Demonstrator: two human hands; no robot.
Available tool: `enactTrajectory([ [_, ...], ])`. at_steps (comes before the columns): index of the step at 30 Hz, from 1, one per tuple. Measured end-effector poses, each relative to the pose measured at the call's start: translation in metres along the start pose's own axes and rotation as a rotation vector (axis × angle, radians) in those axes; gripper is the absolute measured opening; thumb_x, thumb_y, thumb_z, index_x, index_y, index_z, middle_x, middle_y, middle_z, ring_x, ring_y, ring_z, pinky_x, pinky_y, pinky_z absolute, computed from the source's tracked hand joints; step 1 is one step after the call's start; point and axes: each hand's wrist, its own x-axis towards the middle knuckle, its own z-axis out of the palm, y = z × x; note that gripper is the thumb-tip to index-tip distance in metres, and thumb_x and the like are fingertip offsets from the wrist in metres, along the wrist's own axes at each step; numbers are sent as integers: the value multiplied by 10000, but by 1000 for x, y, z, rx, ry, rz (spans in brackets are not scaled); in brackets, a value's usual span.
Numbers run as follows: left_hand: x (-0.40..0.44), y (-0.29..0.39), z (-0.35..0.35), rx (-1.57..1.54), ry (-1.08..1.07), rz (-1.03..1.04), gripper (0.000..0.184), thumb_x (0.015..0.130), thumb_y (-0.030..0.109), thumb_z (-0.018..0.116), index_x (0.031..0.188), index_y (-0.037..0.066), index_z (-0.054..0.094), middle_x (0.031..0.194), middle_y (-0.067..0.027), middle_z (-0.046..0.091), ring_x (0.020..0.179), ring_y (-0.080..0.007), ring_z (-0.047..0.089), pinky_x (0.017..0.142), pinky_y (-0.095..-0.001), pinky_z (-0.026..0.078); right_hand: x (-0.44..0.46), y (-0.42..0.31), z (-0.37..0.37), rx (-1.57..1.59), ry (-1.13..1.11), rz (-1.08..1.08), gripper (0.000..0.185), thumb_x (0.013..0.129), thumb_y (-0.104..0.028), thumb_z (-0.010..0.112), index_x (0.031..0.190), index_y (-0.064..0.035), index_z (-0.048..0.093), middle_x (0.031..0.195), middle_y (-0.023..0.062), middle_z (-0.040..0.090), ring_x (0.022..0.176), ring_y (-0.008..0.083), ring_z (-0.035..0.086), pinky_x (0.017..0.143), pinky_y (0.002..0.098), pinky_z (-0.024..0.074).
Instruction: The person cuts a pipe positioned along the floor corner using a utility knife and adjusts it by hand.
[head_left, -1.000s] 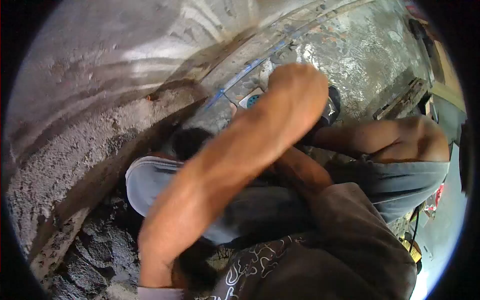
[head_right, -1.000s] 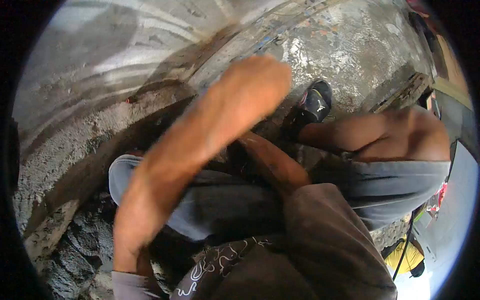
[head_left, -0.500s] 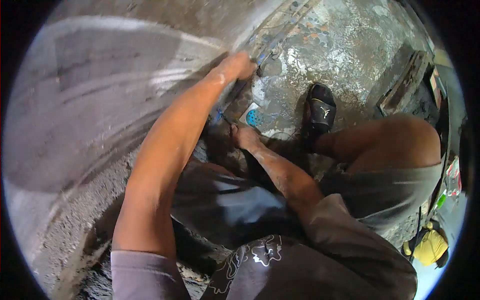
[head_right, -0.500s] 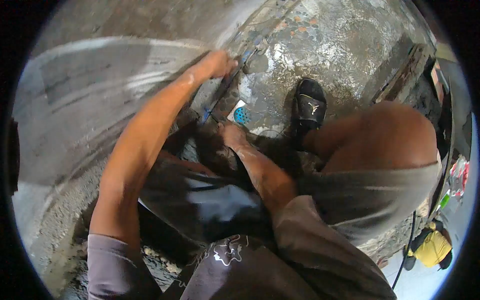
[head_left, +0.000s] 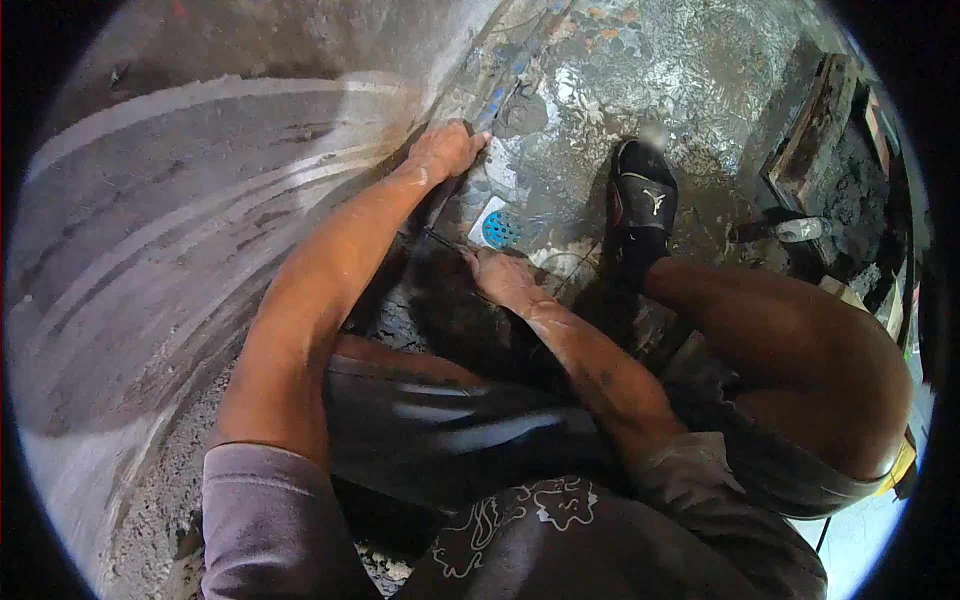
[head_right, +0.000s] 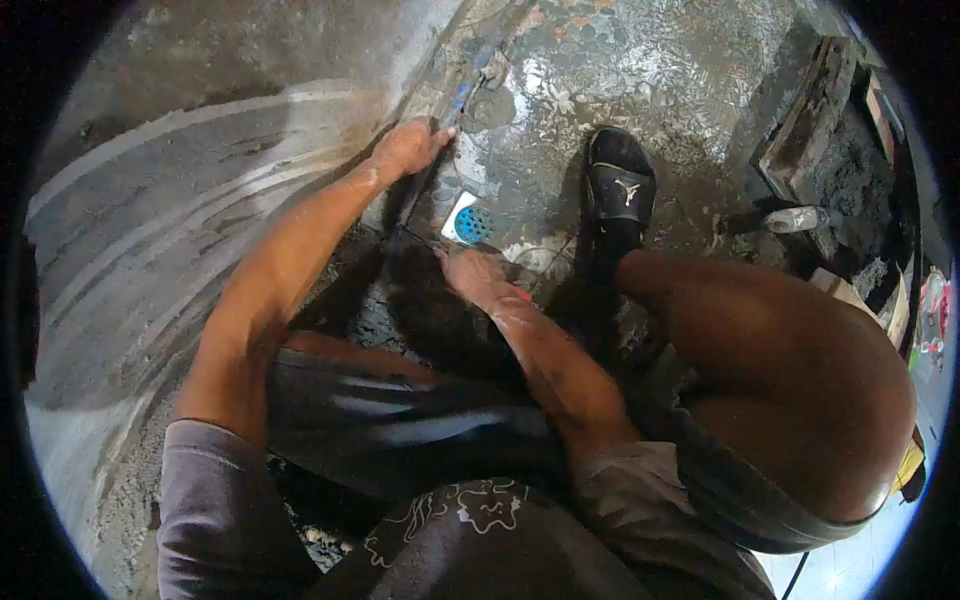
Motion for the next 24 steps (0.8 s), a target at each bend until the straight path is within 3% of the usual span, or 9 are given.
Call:
enactTrajectory([
  [4, 11, -13, 9, 16, -16, 114, 696, 922, 598, 402, 997, -62, 609, 1021, -301, 622, 1025, -443, 577, 887, -498, 446, 3, 3, 9, 2, -6, -74, 545, 993, -449, 291, 1062, -8, 604, 952, 249, 658, 938, 425, 624, 863, 514, 456],
  [8, 10, -14, 6, -5, -12, 69, 753, 907, 641, 385, 995, -62, 639, 1001, -300, 625, 1002, -449, 582, 896, -490, 444, 4, -2, 4, 5, -27, -47, 512, 994, -423, 301, 1064, -14, 601, 954, 257, 653, 944, 425, 620, 870, 514, 452],
  [11, 6, -9, -15, 72, -209, 52, 797, 891, 667, 357, 1052, -57, 650, 1141, -282, 596, 1116, -416, 546, 971, -466, 410, 4, 5, 10, 48, 82, -85, 511, 992, -419, 298, 1091, -15, 594, 970, 246, 654, 948, 420, 622, 864, 520, 457],
  [15, 15, -29, 6, 47, -66, 229, 786, 900, 676, 327, 980, -34, 655, 965, -325, 611, 937, -461, 586, 880, -502, 439, -2, -9, 5, 106, 93, -69, 513, 993, -405, 297, 1078, 11, 586, 1021, 270, 633, 988, 423, 609, 885, 533, 440],
  [20, 11, -38, 2, -52, -58, 269, 808, 896, 687, 340, 863, -50, 669, 821, -317, 614, 828, -442, 601, 801, -501, 440, 7, -9, 26, 20, 230, -119, 491, 988, -395, 345, 999, 18, 610, 866, 264, 655, 851, 417, 648, 784, 498, 497],
  [24, 13, -37, 2, -47, -76, 224, 825, 893, 689, 341, 893, -70, 664, 884, -319, 625, 877, -447, 602, 839, -503, 438, 8, -13, 30, -43, 283, -147, 483, 985, -388, 371, 932, 18, 626, 762, 242, 658, 729, 403, 663, 687, 477, 524],
])
